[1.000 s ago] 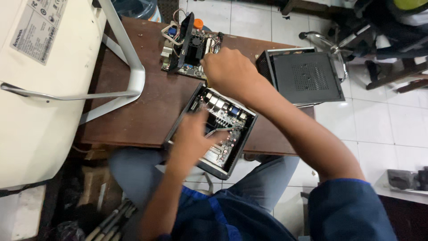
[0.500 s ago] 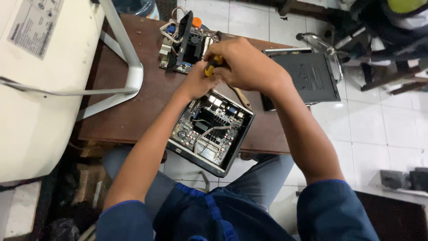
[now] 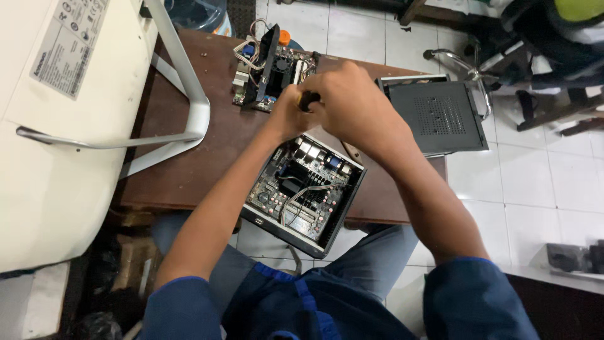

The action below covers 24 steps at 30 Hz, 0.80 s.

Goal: The person places a motherboard into a computer case and secures it using a screwdriver. They then connect various internal cables to the motherboard and tighten the screws to hold the components in place.

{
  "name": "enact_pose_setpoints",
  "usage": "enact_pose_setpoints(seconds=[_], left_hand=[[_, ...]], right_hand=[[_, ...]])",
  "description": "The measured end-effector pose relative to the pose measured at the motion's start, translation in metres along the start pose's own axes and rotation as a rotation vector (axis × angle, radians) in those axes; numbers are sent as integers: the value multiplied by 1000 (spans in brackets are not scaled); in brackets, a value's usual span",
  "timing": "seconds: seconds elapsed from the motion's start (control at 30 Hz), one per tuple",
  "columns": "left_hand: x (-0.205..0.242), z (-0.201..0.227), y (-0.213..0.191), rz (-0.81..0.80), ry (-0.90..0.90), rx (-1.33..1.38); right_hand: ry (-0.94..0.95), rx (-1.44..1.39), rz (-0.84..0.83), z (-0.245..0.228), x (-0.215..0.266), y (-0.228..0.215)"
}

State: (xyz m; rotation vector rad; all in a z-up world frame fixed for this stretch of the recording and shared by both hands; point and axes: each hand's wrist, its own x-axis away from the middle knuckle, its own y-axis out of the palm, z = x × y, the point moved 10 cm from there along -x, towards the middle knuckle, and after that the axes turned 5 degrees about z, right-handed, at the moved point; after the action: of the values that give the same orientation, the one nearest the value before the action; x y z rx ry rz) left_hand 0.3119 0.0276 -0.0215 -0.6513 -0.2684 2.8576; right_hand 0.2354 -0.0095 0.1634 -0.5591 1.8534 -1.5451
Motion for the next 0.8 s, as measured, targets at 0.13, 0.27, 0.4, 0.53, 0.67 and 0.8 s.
enact_pose_setpoints(seconds=[0.13,0.27,0.4,0.53,0.67,0.8], left_hand=[[21,90,-30,355,159,-173],[14,46,-9,234,206,-198],[5,22,1,-52,-151,15],[26,98,-26,253,211,-171],[37,93,-38,448,192,-141],[22,116,-47,435,106,58]], right_hand=[[90,58,155,21,3,19],[66,14,6,-7,12,-8],[-132,9,69,-17,15,-8],[58,157,54,15,-2,18],[-4,-48,245,10,-13,-2],[463,-967,874,82,-14,-6]])
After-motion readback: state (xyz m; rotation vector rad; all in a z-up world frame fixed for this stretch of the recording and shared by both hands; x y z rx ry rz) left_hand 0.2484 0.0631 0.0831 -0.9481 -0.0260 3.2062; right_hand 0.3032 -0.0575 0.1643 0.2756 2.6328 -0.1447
